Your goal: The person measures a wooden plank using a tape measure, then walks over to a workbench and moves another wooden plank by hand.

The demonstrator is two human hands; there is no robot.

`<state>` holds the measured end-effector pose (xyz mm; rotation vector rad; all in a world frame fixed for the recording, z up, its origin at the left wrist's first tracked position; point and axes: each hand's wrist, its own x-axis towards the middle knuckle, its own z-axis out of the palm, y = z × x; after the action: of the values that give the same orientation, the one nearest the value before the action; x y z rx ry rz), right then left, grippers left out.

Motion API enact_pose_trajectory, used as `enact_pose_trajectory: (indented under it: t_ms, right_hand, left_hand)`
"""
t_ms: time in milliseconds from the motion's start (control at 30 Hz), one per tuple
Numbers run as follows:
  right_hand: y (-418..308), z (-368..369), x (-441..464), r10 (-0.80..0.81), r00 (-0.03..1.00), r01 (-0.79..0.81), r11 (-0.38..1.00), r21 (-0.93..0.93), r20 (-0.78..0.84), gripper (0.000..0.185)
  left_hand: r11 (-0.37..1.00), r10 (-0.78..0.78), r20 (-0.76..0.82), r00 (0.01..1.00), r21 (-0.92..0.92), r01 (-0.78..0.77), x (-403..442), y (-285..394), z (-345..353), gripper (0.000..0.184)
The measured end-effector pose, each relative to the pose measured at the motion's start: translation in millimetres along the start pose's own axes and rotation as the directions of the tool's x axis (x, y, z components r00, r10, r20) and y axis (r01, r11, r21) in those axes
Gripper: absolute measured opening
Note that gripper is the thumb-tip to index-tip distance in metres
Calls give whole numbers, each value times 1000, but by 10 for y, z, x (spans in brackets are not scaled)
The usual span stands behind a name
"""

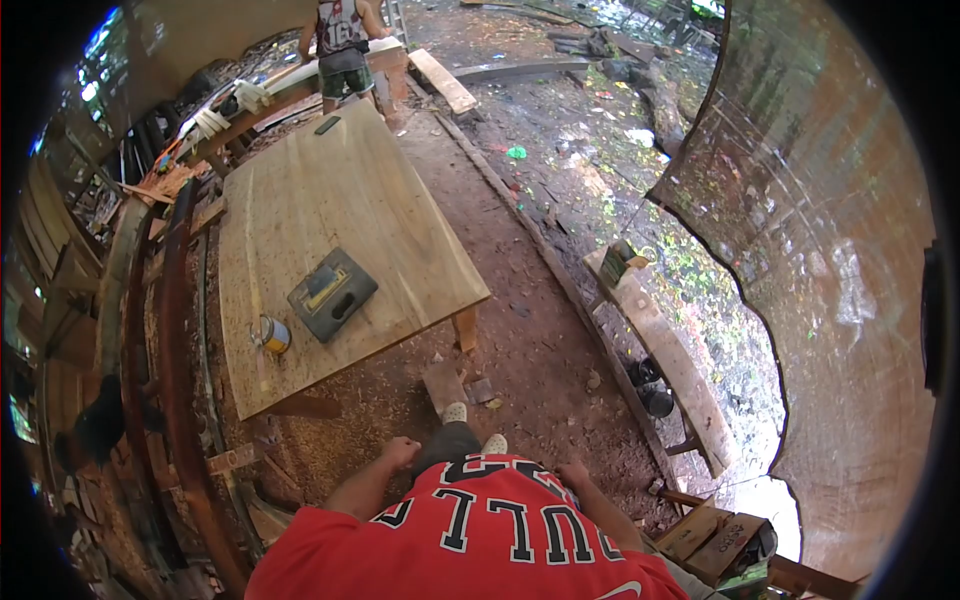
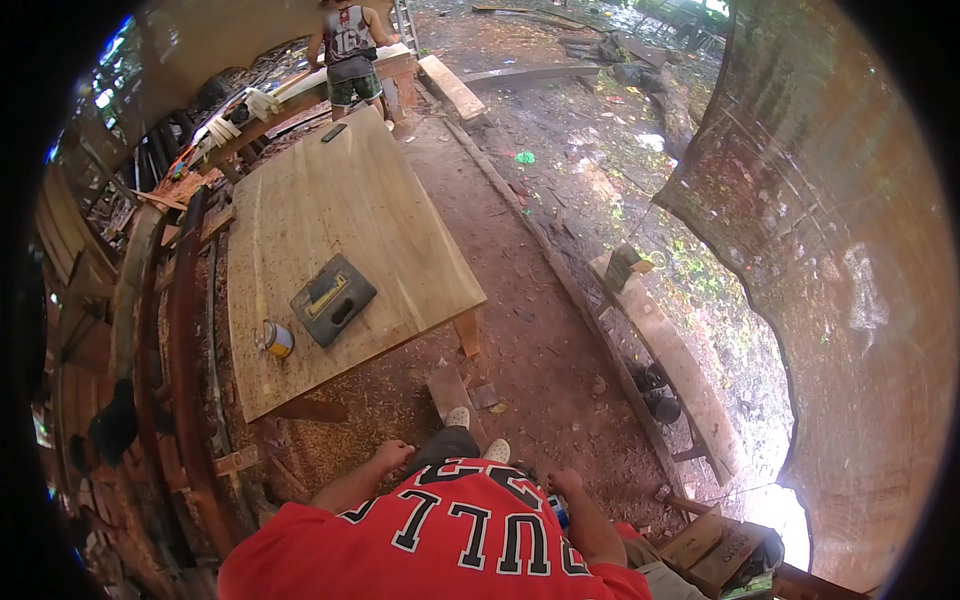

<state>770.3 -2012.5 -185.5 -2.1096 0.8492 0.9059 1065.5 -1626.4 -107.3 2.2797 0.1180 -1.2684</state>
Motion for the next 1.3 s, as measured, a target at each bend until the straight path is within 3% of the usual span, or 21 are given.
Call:
enact_pose_trajectory:
  t_ms: [133,233,300,367,533,633,733,767,800,833,933,1033,1133,1233,1300]
  right_hand:
    - [18,-11,8,-188,982,175,900,-399,6,28]
    - [10,-32,25,-238,971,228,858,-460,39,27]
    - [-3,-53,-16,-64,997,68,994,-85,43,27]
    - [3,-52,-18,-8,998,6,1000,30,62,26]
    - [-10,-58,-28,-85,996,91,967,-237,34,26]
    - [-70,-97,-92,72,997,-76,982,171,29,26]
    - [-7,-57,-24,-148,989,147,949,-280,16,26]
    - [-27,-42,-19,9,1000,-9,998,62,5,25]
    - [-61,-10,-9,161,986,-167,903,395,49,25]
    - [-91,-9,-20,285,948,-302,678,670,140,24]
    - [-135,-144,-147,24,998,-37,972,233,59,23]
    - [-81,-118,-104,-156,988,155,948,-278,19,23]
    - [-54,-90,-81,-6,998,-3,988,156,57,24]
    - [-49,-75,-75,9,1000,-11,995,96,26,25]
    - [-45,-58,-78,45,998,-54,959,277,40,25]
  left_hand:
    - [1000,14,15,1000,-3,-14,-16,43,-26,35]
    - [998,58,7,998,-2,-58,61,-20,-5,35]
    - [997,74,-1,997,-9,-74,127,-82,21,35]
    - [998,60,-10,998,-32,-60,63,-36,9,35]
    - [997,65,4,998,43,-65,110,-58,7,35]
    - [991,70,23,997,114,-72,171,-97,2,37]
    - [987,67,29,997,145,-70,175,-97,2,38]
    - [987,64,29,998,148,-68,175,-96,5,39]
    - [988,60,27,998,140,-63,175,-97,9,39]
    - [990,56,26,998,132,-59,185,-107,17,38]
    - [994,38,20,999,99,-39,144,-78,19,38]
    - [996,25,11,1000,80,-26,67,-12,10,38]
    - [996,37,10,999,86,-38,125,-52,33,38]
    - [994,34,11,999,100,-35,171,-84,51,39]
    - [994,26,14,1000,104,-27,153,-61,47,39]
